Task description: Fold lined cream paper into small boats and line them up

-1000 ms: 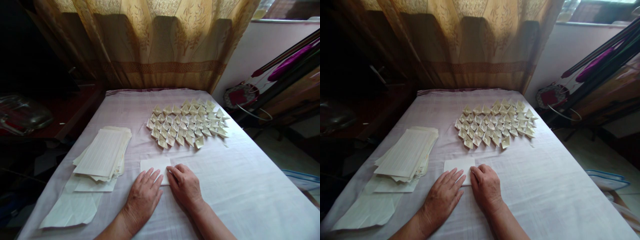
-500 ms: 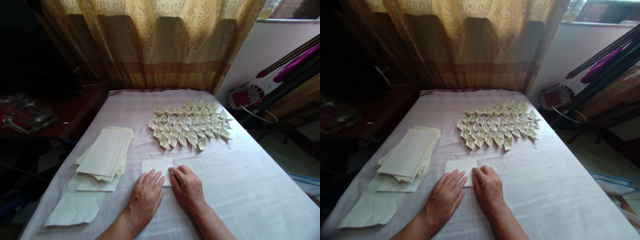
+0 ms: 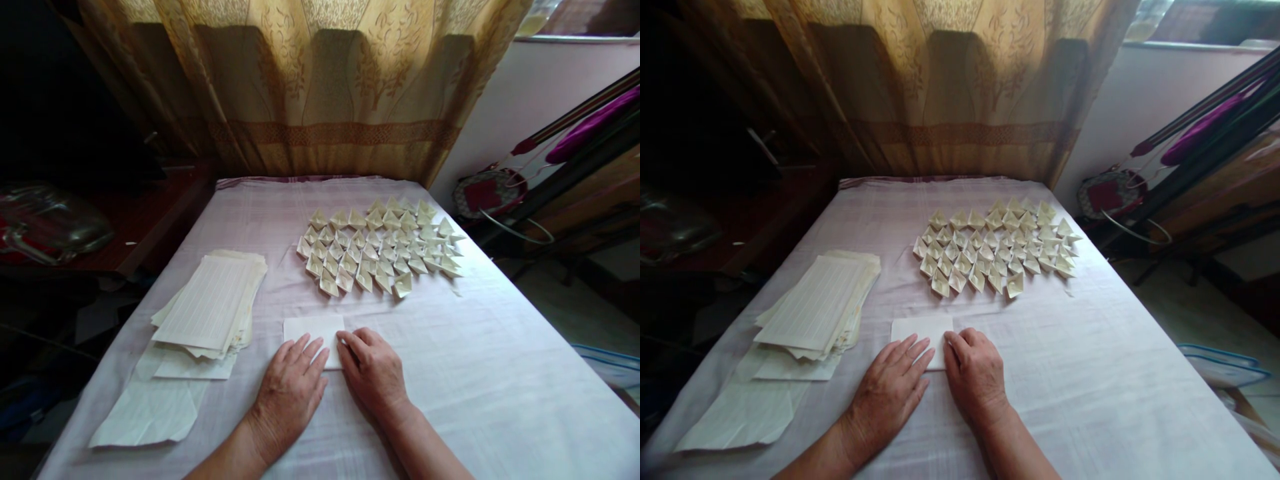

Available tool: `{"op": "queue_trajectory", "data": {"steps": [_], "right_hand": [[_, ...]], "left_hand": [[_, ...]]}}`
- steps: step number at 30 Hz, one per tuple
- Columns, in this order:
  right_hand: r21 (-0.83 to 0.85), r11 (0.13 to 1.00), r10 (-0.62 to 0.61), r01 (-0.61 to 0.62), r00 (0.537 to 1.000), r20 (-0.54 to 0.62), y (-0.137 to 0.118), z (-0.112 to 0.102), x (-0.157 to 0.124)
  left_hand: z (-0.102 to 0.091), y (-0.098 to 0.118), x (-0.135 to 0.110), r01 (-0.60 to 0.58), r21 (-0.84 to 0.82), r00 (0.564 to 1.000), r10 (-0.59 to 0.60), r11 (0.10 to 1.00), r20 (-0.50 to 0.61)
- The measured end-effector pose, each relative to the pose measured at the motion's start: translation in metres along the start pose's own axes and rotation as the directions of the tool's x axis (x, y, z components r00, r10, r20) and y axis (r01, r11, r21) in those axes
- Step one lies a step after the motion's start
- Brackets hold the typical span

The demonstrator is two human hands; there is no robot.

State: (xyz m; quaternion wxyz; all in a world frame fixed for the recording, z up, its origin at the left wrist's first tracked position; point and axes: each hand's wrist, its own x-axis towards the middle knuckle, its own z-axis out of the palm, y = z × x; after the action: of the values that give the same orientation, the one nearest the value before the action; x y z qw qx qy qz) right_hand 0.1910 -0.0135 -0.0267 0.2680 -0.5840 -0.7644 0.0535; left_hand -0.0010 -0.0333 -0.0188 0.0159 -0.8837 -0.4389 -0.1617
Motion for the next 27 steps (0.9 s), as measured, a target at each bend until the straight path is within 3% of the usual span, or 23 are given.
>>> {"op": "queue_trajectory", "data": {"steps": [16, 27], "right_hand": [[-0.041, 0.995, 0.094, -0.093, 0.995, 0.013, -0.016, -0.005, -0.005], [0.002, 1.0, -0.003, 0.003, 0.998, -0.056, 0.014, -0.012, -0.019]], "left_hand": [[0.002, 0.0, 0.0, 0.001, -0.033, 0.999, -0.002, 0.999, -0.032], [0.003, -0.004, 0.001, -0.024, -0.049, 1.0, 0.023, 0.999, -0.02]]}}
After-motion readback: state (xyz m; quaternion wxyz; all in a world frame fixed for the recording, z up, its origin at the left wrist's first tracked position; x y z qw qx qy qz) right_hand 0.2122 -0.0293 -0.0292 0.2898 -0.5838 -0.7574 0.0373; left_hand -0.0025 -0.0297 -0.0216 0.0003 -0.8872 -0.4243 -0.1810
